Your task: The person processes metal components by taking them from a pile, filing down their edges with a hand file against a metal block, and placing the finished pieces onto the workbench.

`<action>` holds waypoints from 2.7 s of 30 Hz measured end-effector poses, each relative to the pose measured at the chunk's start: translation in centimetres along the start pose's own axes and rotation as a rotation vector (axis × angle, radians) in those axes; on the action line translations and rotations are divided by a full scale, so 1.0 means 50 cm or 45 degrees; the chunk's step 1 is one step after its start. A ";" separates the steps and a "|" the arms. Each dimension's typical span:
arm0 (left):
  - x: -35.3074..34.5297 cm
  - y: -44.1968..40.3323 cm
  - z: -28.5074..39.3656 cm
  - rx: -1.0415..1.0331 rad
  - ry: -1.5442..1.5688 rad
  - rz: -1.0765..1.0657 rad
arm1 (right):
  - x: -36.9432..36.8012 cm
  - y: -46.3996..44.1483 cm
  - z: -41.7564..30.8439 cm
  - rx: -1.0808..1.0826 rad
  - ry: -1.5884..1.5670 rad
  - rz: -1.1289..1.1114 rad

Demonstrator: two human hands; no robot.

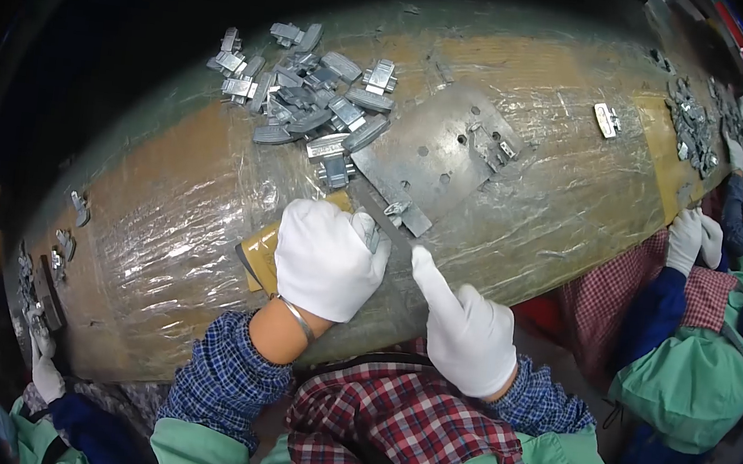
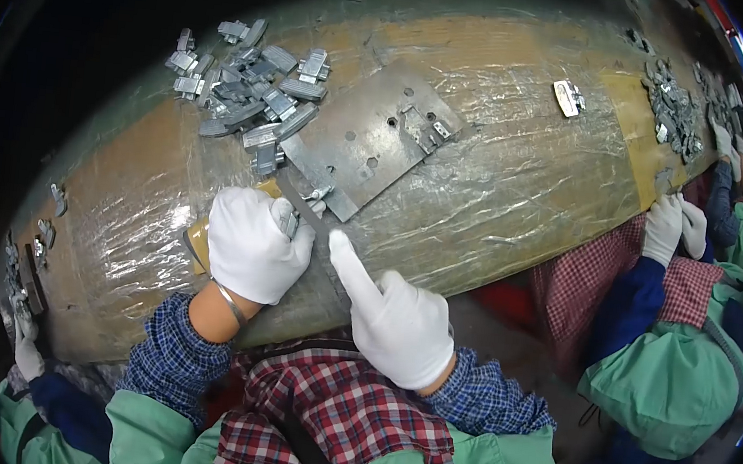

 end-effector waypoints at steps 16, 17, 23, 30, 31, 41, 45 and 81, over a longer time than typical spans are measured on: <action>-0.005 -0.008 0.002 0.078 -0.029 0.062 | 0.009 -0.065 0.005 0.007 -0.010 0.181; -0.005 -0.008 0.001 0.098 -0.026 0.067 | 0.007 -0.077 0.005 0.008 -0.032 0.214; -0.002 -0.003 -0.003 0.056 -0.076 0.024 | -0.006 0.012 0.000 -0.002 -0.032 0.092; -0.011 -0.002 -0.001 0.105 -0.072 0.085 | 0.006 -0.091 0.025 -0.006 -0.085 0.266; -0.006 -0.003 -0.001 0.096 -0.069 0.083 | 0.017 -0.084 0.027 -0.007 -0.141 0.275; -0.007 -0.003 0.000 0.048 -0.049 0.042 | 0.026 -0.064 0.035 -0.013 0.009 0.093; -0.002 -0.002 0.001 0.028 -0.037 0.061 | 0.040 -0.086 0.052 -0.032 -0.089 0.155; 0.119 -0.045 -0.318 0.615 -0.005 -0.420 | 0.027 -0.082 0.074 0.095 -0.485 0.441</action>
Point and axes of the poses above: each hand's wrist, its own y-axis away from the middle knuckle, its own x-axis out of the back of the hand, z = x × y, the point moved 5 cm from there along -y, towards the middle knuckle, and after that the axes turned 11 degrees about -z, right-handed, at the moved point
